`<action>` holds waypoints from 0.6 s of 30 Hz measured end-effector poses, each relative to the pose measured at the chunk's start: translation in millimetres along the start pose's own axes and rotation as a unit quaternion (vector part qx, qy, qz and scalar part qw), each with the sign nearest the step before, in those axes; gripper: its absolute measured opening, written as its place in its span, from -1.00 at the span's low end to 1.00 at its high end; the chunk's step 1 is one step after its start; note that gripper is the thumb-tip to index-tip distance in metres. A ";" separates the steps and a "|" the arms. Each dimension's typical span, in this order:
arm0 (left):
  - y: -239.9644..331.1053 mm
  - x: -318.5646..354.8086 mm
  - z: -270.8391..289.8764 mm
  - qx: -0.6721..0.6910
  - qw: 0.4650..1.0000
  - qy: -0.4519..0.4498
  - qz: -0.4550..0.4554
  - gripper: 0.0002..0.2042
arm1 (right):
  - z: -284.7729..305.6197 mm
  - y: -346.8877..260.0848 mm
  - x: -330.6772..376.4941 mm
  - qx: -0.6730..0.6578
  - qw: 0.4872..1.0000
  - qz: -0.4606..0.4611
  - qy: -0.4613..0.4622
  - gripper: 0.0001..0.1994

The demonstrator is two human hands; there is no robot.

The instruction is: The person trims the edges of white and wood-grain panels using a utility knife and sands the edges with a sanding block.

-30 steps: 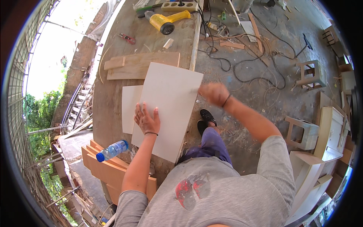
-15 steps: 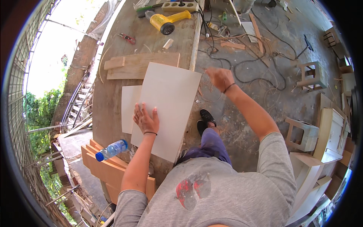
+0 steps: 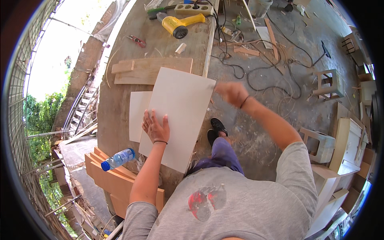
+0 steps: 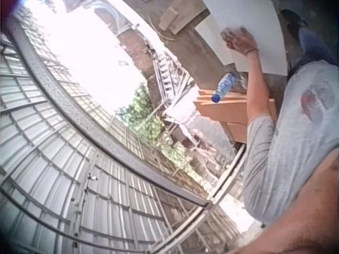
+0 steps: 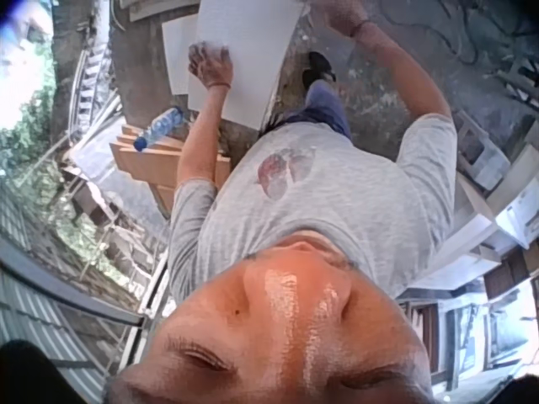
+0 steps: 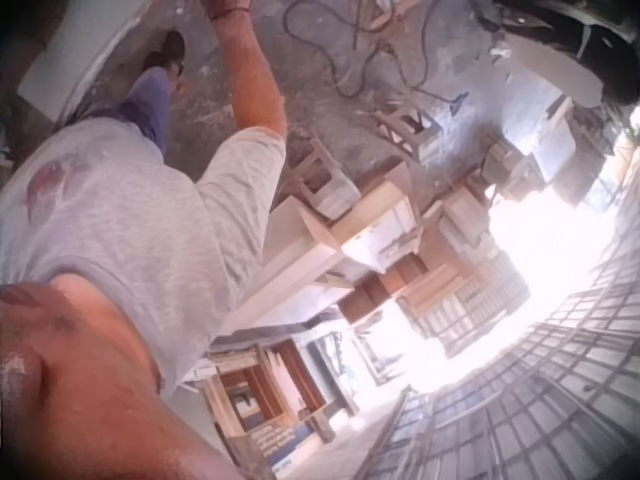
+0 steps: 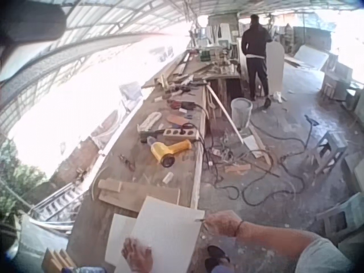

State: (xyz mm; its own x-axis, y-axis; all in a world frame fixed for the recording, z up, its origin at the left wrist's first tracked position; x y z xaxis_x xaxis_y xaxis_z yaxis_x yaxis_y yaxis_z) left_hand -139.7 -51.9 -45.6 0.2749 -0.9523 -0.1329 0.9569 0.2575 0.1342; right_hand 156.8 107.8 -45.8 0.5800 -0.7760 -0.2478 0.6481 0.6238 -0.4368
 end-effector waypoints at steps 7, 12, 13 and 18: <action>5.5 0.8 -0.7 0.015 1.000 -0.003 0.002 -0.40 | 18.3 33.0 -30.6 0.161 0.972 -0.150 -0.079 -0.83; -2.7 4.9 2.7 0.006 1.000 -0.006 0.011 -0.39 | 2.4 -41.4 -12.0 0.062 0.992 0.008 -0.106 -0.83; -1.3 3.9 2.6 0.007 1.000 -0.002 0.009 -0.39 | -2.0 -36.3 -9.4 0.061 0.994 0.010 -0.085 -0.84; 5.3 2.1 -1.6 0.014 1.000 -0.001 -0.004 -0.39 | 30.0 49.9 -34.6 0.093 0.989 -0.115 -0.010 -0.89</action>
State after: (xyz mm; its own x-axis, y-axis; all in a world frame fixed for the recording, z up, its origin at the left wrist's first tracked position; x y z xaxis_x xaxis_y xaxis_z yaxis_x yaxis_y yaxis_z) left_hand -133.8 -52.2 -46.8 0.2678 -0.9545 -0.1311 0.9558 0.2460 0.1610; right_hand 183.9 168.6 -33.1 0.4147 -0.8986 -0.1431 0.8424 0.4387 -0.3129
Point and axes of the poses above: each hand's wrist, its own x-axis away from the middle knuckle, its own z-axis out of the back of the hand, y = z × x, the point moved 8 cm from there along -x, towards the middle knuckle, and after that the axes turned 10 degrees about -z, right-handed, at the moved point
